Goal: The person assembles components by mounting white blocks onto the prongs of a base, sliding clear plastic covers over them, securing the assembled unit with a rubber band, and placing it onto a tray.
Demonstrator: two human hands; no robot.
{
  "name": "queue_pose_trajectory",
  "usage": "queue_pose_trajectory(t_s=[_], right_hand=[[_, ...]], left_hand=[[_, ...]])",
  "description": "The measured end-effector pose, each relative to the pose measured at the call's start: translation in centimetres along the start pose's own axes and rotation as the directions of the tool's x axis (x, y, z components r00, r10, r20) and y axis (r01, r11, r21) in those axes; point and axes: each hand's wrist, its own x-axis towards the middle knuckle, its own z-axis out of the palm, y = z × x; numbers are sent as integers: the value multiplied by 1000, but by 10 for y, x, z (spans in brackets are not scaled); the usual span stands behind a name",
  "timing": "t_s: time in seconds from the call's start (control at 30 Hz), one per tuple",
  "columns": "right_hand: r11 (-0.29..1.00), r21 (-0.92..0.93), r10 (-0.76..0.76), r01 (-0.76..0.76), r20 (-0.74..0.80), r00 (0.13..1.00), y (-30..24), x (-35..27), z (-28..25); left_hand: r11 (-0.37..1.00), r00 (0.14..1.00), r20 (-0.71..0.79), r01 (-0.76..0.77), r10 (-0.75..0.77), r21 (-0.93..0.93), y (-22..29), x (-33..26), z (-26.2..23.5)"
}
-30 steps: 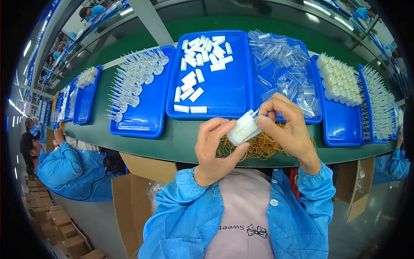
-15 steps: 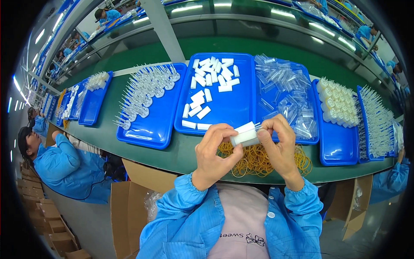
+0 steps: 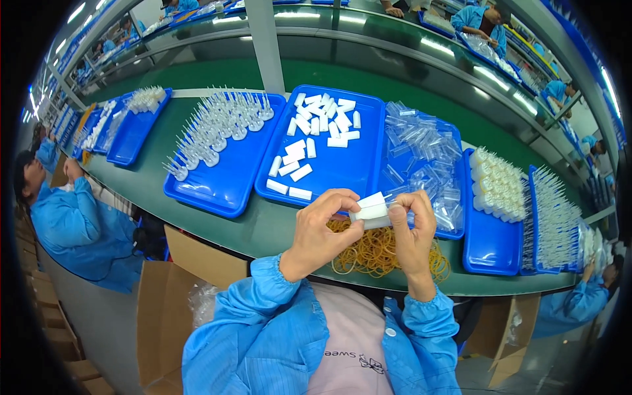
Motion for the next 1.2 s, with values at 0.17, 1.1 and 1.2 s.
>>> queue_pose_trajectory(t_s=[0.17,1.1,1.2], right_hand=[[1000,-19,8,-8,-24,1000,0,-2,-6],[704,672,285,-229,27,958,8,6,-67],[735,646,276,-204,-11,961,7,4,-65]], left_hand=[[999,997,63,40,-39,-21,-2,2,11],[120,733,546,635,-407,-763,-10,-5,20],[-85,735,637,637,-233,-766,-21,-11,21]])
